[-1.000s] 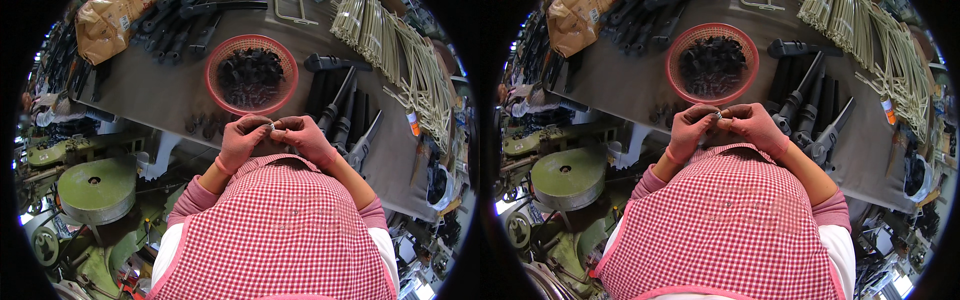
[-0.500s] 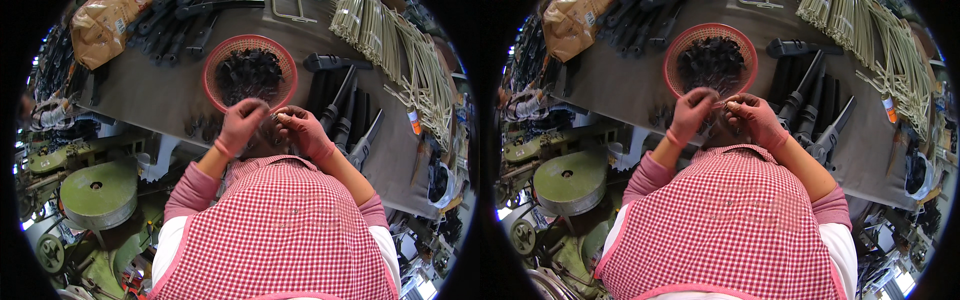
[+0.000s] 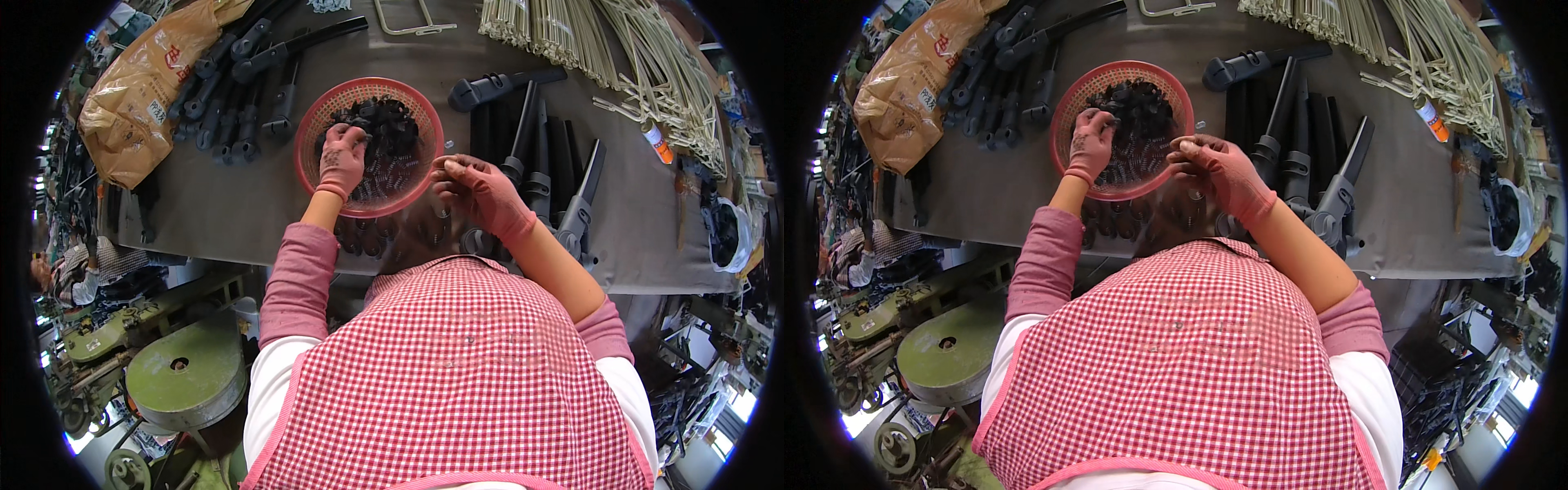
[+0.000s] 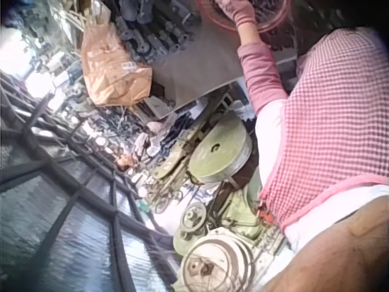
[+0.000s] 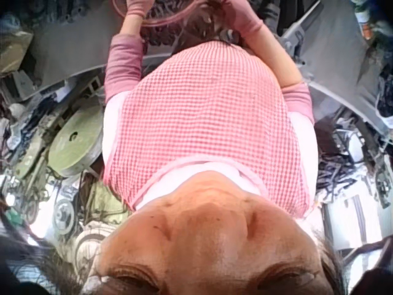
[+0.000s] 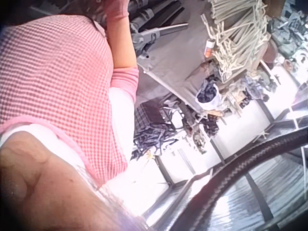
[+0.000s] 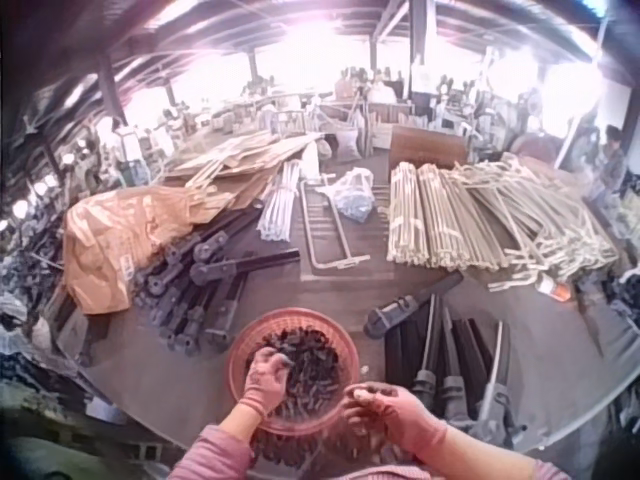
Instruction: The person assembles metal rods with black plastic components at a factory workstation. They pick up rods and plastic parts, fit them together by hand, and place the assembled units on the table. The person also handles a red basket of small black parts and a white bag of components.
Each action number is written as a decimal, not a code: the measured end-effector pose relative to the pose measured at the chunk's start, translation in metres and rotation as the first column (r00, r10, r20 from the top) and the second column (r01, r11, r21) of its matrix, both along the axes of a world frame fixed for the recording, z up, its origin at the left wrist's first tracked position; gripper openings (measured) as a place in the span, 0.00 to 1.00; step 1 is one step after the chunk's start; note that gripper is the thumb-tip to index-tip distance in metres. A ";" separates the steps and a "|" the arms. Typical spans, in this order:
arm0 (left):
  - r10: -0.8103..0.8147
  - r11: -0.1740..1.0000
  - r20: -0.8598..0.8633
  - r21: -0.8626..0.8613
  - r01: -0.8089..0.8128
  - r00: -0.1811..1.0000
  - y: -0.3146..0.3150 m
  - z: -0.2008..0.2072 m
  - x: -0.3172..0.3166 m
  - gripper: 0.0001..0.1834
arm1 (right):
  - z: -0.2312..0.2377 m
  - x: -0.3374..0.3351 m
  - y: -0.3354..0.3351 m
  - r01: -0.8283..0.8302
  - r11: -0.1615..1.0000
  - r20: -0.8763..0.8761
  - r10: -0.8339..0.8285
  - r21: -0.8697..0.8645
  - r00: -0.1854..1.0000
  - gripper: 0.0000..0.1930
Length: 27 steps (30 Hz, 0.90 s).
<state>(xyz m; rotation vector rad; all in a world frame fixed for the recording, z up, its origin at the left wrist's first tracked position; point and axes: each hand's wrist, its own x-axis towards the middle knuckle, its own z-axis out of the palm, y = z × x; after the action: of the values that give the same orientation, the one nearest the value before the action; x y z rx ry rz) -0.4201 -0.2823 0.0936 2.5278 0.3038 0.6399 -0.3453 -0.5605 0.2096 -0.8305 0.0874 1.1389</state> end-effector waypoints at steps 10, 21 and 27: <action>0.067 -0.085 0.095 -0.991 0.100 0.993 -0.107 0.102 -0.071 0.07 | 0.022 -0.022 -0.008 -0.133 0.967 0.369 0.208 -0.219 0.906 0.16; -0.092 0.096 0.133 -0.985 0.142 0.987 -0.149 0.135 -0.088 0.11 | 0.047 -0.032 -0.011 -0.125 0.916 0.717 0.378 -0.382 0.586 0.10; -0.102 0.150 0.134 -0.977 0.148 0.986 -0.145 0.117 -0.097 0.07 | 0.045 -0.027 -0.006 -0.206 0.928 0.538 0.350 -0.309 0.767 0.09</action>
<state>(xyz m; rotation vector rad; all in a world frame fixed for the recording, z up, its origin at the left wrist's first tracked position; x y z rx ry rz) -0.5175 -0.4275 0.2106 1.1632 0.3320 0.2173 -0.3726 -0.5665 0.2546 -1.4178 -0.4448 1.1119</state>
